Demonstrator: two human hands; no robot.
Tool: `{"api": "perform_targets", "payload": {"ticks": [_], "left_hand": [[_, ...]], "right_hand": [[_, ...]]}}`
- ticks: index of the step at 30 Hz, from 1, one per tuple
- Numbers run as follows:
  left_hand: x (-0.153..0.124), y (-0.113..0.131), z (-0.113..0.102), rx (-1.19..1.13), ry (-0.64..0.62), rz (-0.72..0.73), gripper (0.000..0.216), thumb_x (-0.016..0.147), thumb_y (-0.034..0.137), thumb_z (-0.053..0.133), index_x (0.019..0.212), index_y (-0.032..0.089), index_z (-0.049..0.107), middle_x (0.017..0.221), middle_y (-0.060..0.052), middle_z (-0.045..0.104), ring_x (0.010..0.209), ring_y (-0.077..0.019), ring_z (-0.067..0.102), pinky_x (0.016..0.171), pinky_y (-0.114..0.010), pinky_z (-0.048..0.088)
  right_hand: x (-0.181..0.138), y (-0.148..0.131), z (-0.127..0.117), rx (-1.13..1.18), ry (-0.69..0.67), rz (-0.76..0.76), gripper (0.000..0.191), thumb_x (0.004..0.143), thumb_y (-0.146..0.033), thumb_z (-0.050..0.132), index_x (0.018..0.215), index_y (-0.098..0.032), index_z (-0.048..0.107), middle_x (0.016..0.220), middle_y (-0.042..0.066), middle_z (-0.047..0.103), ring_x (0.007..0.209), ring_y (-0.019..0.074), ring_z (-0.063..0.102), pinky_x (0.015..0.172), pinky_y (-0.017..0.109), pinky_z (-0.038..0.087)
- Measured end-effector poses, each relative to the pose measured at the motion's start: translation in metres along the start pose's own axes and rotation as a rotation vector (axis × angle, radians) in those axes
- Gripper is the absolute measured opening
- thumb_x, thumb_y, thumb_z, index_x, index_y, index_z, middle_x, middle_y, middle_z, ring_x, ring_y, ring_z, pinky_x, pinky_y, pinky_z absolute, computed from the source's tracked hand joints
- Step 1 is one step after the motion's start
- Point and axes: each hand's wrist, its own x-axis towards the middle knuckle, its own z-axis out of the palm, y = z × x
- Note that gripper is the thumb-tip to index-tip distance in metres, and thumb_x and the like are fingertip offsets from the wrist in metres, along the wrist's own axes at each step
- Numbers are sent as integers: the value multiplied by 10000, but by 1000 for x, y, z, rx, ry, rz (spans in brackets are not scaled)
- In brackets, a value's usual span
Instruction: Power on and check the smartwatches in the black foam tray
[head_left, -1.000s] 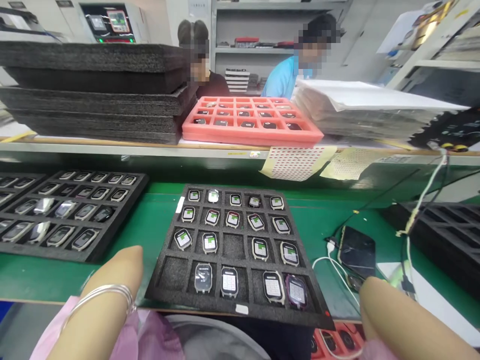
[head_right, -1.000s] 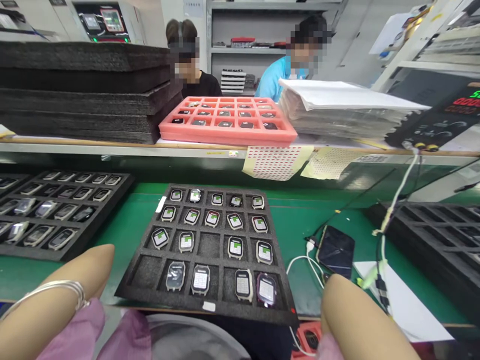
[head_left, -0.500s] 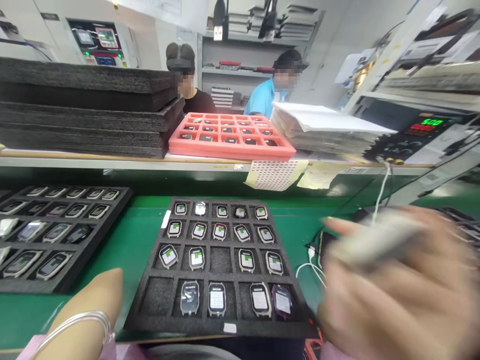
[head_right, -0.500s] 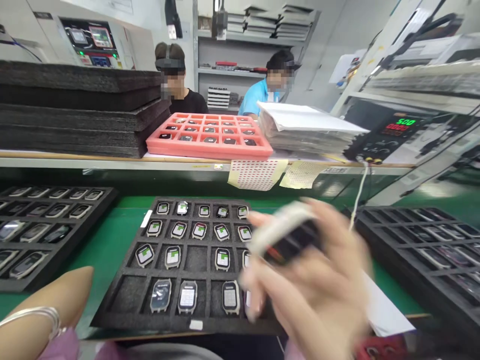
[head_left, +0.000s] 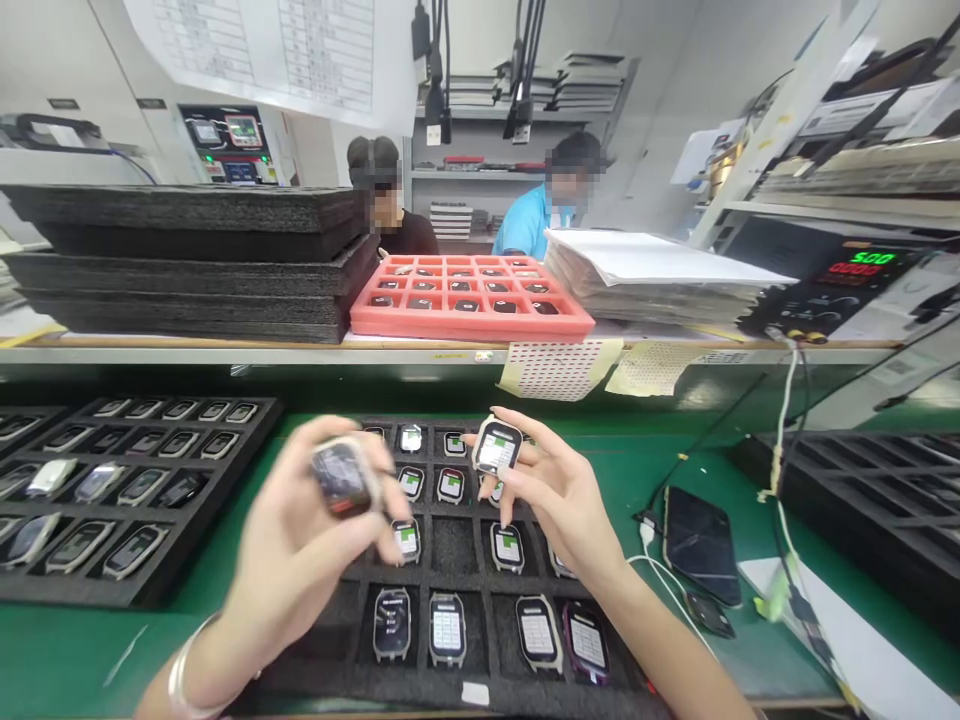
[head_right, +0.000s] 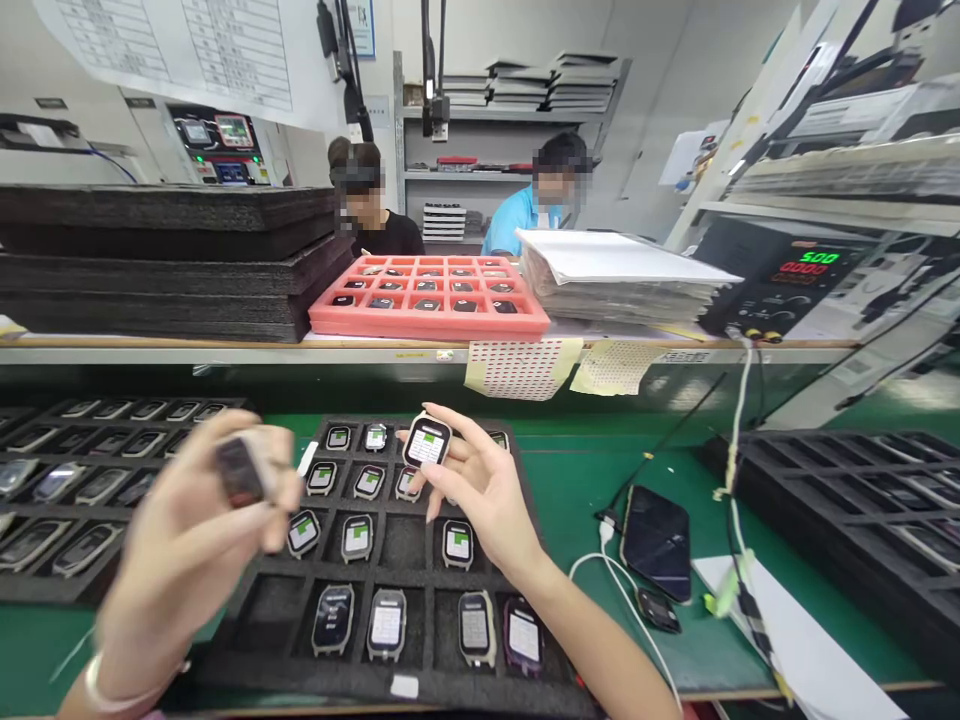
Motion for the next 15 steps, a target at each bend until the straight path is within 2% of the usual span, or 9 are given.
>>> {"api": "perform_targets", "payload": {"ticks": [1,3,7,11,15], "left_hand": [[10,-9,1,4,-16,-41,415,768,106,725,1117,245,547,979,-37,607,758,-153,648,545,-190,530],[27,-30,1,4,-19,-148,401,752,125,742,1092,210,547,941,-41,612,736,-148,648,568,-198,541],[40,-59,-2,9,-45,-207,477,709,150,774,1110,196,520,948,-56,631,789,-184,663,669,-278,572],[36,-62,-5,29,-133,-208,460,722,111,737,1113,205,512,1022,-67,619,852,-217,668,723,-342,583],[33,-59,-4,30,-149,-192,419,755,135,721,1122,204,531,1023,-67,623,873,-219,663,731,-344,588]], "right_hand": [[0,0,0,-1,-2,3,509,812,-203,677,1297,-219,524,1103,142,674,677,178,644,452,245,517],[0,2,0,-4,8,12,494,808,-208,672,1283,-211,536,1087,141,681,659,177,641,447,248,514],[2,8,0,-33,66,4,382,838,-251,650,1209,-199,573,1005,122,706,574,151,621,406,222,475],[4,14,-1,-83,97,-4,299,865,-304,636,1137,-188,595,913,101,719,490,121,584,368,202,420],[5,16,1,-116,103,11,301,858,-323,647,1123,-190,594,889,90,718,480,123,574,364,211,415]]}}
